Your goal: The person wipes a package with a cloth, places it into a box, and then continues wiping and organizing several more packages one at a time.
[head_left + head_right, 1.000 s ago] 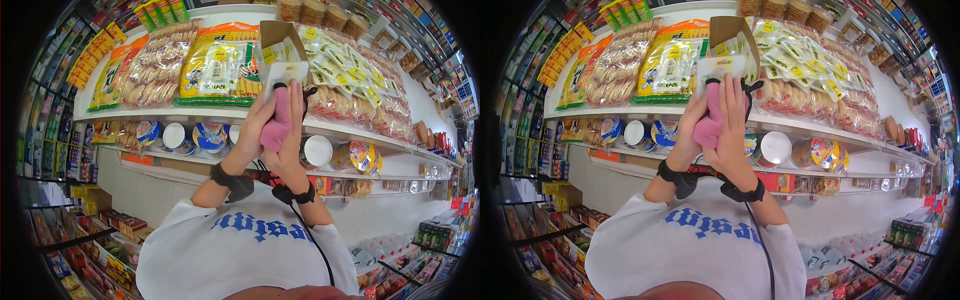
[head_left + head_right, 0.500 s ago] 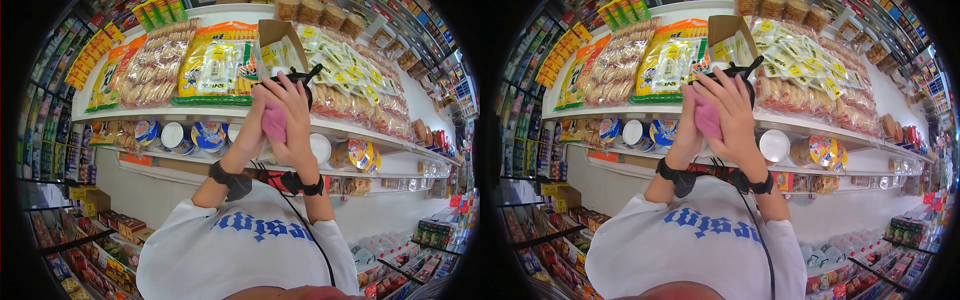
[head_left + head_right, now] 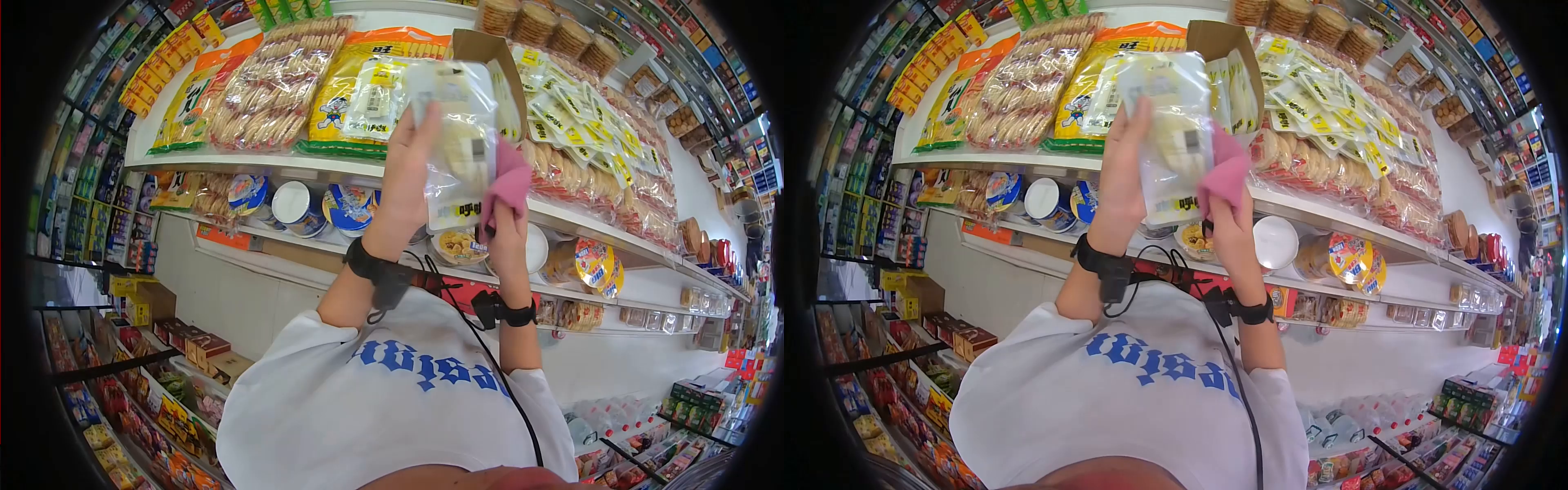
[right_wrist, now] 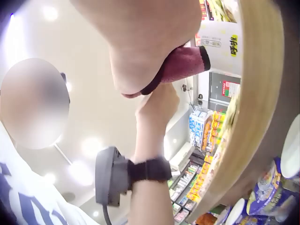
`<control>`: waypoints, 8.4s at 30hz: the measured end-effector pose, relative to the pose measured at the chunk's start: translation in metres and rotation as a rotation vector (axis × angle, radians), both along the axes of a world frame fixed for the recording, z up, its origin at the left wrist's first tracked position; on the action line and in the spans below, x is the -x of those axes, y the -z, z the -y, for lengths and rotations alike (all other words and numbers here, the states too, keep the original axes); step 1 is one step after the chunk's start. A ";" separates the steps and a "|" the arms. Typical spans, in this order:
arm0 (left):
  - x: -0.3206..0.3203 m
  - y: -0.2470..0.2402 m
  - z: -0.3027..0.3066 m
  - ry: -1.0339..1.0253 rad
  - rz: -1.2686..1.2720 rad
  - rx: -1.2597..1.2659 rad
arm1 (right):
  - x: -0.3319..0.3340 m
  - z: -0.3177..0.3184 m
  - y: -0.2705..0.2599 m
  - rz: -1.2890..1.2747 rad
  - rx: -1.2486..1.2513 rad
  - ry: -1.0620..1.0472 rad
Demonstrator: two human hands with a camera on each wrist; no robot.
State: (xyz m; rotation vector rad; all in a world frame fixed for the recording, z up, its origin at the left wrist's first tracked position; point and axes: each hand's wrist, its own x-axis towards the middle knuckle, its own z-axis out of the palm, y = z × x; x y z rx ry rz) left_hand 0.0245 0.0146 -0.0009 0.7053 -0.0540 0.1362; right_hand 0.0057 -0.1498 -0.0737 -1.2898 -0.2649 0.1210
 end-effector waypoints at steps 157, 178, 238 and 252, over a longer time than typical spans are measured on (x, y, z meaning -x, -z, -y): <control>-0.003 -0.020 -0.001 0.051 0.085 0.085 | 0.010 -0.026 -0.041 0.964 0.646 0.069; 0.001 -0.006 0.033 -0.097 0.363 -0.515 | 0.003 -0.011 -0.027 0.392 0.187 0.335; -0.006 -0.023 0.021 -0.041 0.209 -0.177 | 0.015 0.042 0.005 -0.133 -0.247 0.055; 0.001 -0.029 0.022 -0.017 0.193 -0.124 | 0.025 0.033 -0.008 -0.076 -0.219 0.130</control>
